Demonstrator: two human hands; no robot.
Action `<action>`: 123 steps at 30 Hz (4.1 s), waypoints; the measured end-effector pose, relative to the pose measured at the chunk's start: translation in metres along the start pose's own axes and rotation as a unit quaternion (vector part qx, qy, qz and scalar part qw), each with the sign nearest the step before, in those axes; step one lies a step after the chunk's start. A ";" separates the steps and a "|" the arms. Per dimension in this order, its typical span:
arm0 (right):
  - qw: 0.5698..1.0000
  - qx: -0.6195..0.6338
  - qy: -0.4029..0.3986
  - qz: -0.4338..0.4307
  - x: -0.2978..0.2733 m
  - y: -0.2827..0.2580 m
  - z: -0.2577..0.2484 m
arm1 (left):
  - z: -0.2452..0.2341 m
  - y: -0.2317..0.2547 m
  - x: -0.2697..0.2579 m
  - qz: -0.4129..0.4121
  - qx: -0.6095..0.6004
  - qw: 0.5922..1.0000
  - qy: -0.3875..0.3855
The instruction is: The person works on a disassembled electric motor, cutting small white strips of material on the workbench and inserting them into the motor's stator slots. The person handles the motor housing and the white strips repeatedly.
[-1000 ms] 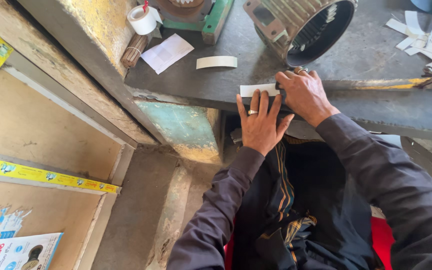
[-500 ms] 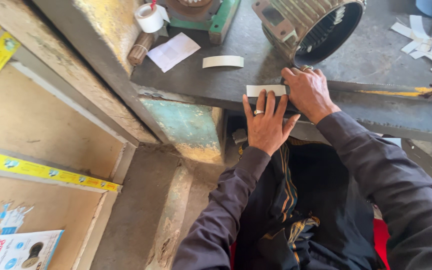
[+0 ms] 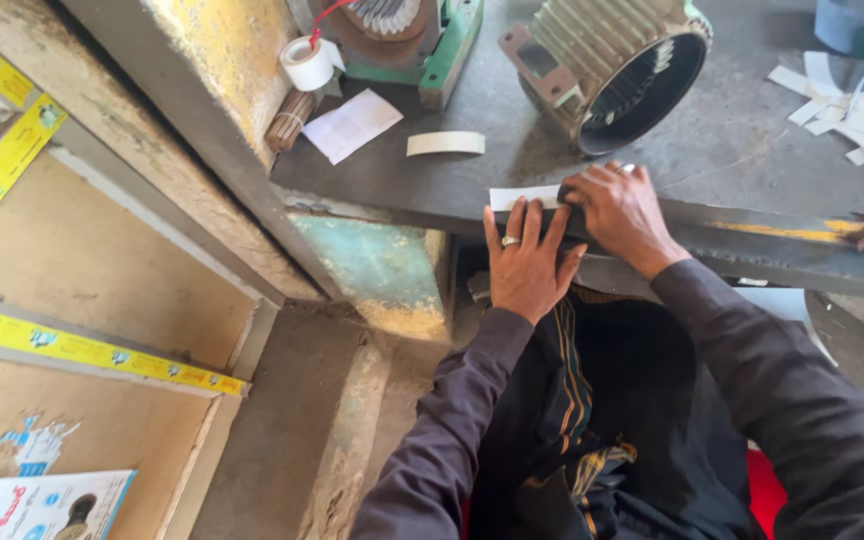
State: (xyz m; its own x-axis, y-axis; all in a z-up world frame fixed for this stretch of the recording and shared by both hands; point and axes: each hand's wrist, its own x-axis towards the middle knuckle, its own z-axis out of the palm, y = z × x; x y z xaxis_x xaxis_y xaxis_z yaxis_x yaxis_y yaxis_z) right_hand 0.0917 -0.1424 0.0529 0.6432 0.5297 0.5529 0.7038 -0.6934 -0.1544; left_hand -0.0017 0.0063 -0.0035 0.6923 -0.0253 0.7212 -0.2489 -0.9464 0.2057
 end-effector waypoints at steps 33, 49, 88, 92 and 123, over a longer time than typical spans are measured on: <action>0.993 0.091 0.060 0.053 0.008 -0.009 -0.007 | -0.016 -0.014 0.002 0.025 -0.078 0.997 -0.012; 0.994 0.086 -0.057 0.026 0.024 0.001 0.006 | -0.015 -0.005 0.002 0.019 -0.051 0.998 -0.023; 0.996 0.038 0.078 0.001 0.002 -0.007 -0.003 | -0.024 -0.044 0.021 0.139 0.047 0.988 -0.045; 0.967 0.094 0.231 0.054 -0.016 -0.015 -0.021 | -0.045 -0.037 0.029 0.018 -0.131 0.990 -0.038; 0.807 0.488 0.204 0.265 -0.168 -0.089 -0.120 | -0.090 0.106 0.007 -0.185 -0.745 0.608 -0.204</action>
State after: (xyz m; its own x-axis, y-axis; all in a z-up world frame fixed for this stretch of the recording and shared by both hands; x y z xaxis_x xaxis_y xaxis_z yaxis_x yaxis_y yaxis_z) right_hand -0.1148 -0.2283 0.0721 0.9188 -0.0565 0.3906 0.3933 0.0493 -0.9181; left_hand -0.0839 -0.0653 0.0826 0.9227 -0.2636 0.2814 -0.1520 0.4221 0.8937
